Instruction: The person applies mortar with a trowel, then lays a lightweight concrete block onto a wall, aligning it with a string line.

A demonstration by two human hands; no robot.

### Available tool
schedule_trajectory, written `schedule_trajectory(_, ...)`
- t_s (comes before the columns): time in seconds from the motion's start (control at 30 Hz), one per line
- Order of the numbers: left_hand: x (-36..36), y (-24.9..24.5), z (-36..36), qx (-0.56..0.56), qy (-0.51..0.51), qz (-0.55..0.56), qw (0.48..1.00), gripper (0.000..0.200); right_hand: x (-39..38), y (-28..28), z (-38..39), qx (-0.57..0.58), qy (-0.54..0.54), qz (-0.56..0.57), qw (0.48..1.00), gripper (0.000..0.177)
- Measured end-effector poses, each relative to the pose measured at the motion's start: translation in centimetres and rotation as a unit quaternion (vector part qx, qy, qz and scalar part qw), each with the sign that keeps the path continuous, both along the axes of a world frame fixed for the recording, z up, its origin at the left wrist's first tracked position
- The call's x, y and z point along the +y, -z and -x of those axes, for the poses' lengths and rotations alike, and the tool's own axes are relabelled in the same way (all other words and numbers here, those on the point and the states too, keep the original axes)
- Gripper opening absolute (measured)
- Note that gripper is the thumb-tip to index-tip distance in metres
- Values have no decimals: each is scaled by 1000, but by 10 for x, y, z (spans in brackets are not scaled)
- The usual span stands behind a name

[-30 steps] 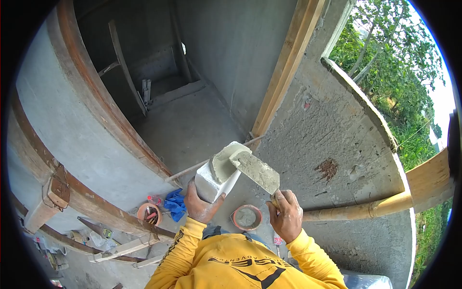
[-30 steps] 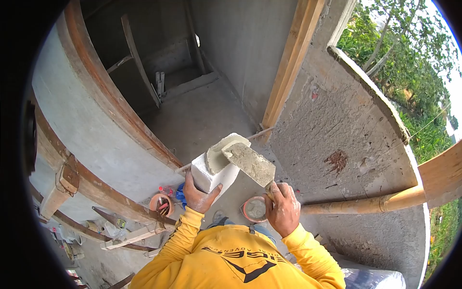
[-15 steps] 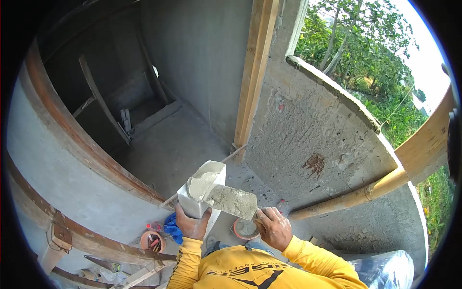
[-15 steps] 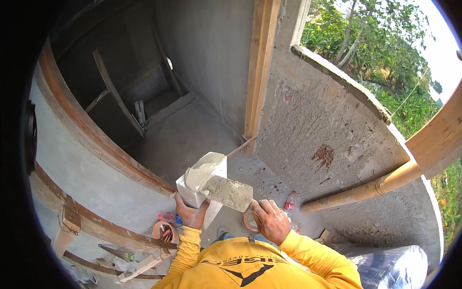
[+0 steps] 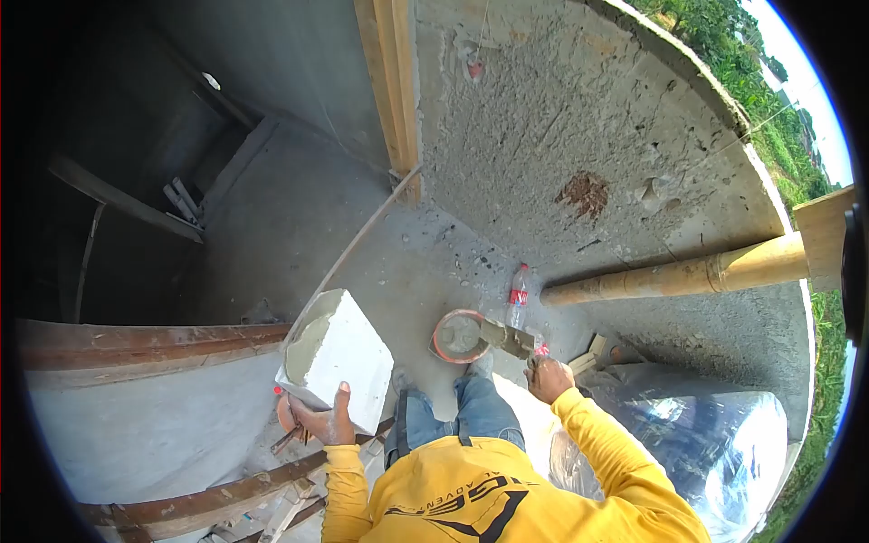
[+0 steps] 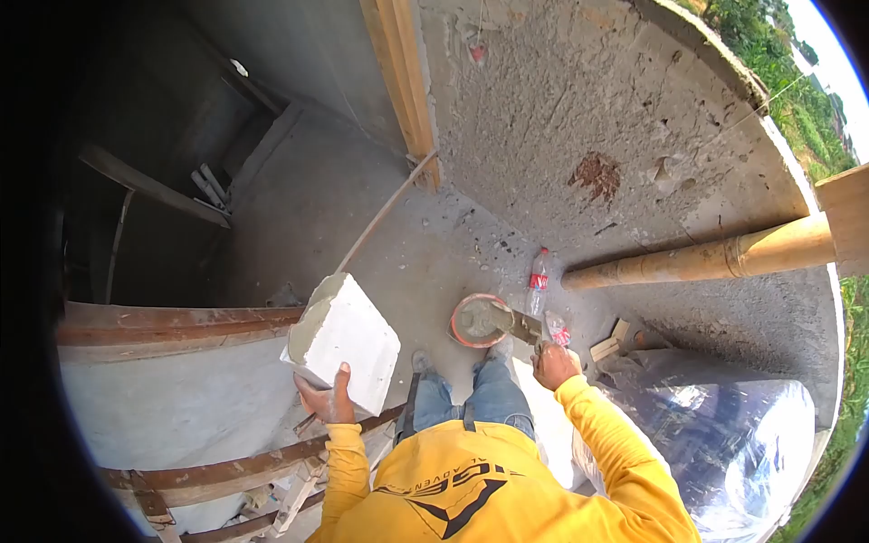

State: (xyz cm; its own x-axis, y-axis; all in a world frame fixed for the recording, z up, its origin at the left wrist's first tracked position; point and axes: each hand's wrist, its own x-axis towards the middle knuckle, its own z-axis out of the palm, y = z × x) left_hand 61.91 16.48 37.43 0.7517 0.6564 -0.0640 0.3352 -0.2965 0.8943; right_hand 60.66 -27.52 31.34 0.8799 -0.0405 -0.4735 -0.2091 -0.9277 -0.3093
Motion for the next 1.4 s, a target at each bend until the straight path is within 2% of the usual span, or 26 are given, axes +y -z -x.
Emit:
schedule_trajectory(0.13, -4, 49, 8, 31, 12, -26, 999, 105, -3, 110, -21, 87, 15, 28, 996, 31)
schedule_trajectory(0.2, -13, 67, 9, 62, -6, 19, 998, 105, 3, 164, -37, 160, 5, 54, 986, 34)
schedule_trajectory(0.23, -18, 78, 9, 76, -17, 42, 996, 105, 9, 187, -45, 202, 6, 78, 976, 30)
schedule_trajectory(0.27, -18, 94, 12, 81, -9, 7, 997, 103, 11, 225, -45, 200, 16, 81, 976, 29)
schedule_trajectory(0.37, -25, 133, 12, 111, -18, 53, 992, 99, 21, 325, -53, 258, 44, 81, 962, 29)
schedule_trajectory(0.4, -25, 151, 15, 118, -18, 35, 992, 96, 24, 354, -58, 294, 47, 69, 952, 35)
schedule_trajectory(0.5, -21, 197, 23, 125, -11, 0, 992, 86, 41, 433, -64, 299, 62, 94, 948, 36)
schedule_trajectory(0.63, -5, 250, 46, 126, -3, -27, 992, 87, 65, 518, -67, 263, 61, 118, 956, 26)
schedule_trajectory(0.77, 3, 266, 50, 164, -17, -5, 986, 85, 90, 581, -61, 242, 62, 121, 961, 27)
schedule_trajectory(0.83, 2, 265, 39, 183, -17, 12, 983, 83, 103, 603, -61, 222, 70, 124, 965, 27)
schedule_trajectory(0.87, 4, 265, 39, 193, -12, 13, 981, 82, 107, 608, -63, 250, 53, 107, 961, 30)
schedule_trajectory(1.0, 13, 266, 45, 225, -5, 8, 974, 82, 109, 607, -49, 206, 9, 72, 976, 35)
schedule_trajectory(1.1, 15, 277, 51, 144, -12, -66, 987, 81, 87, 601, -50, 244, -32, 55, 968, 44)
schedule_trajectory(1.17, 21, 275, 50, 149, 15, -74, 986, 83, 67, 597, -44, 244, -26, 33, 969, 50)
schedule_trajectory(1.2, 18, 272, 44, 150, 18, -73, 986, 83, 55, 599, -28, 188, -13, 13, 982, 49)
schedule_trajectory(1.27, 17, 264, 37, 141, 27, -77, 987, 85, 43, 578, -26, 249, 16, -8, 968, 46)
schedule_trajectory(1.33, 15, 252, 33, 121, 40, -81, 989, 86, 31, 557, -9, 209, 32, -75, 975, 42)
schedule_trajectory(1.4, 11, 232, 27, 122, 43, -34, 991, 86, 17, 529, 13, 163, 62, -128, 976, 40)
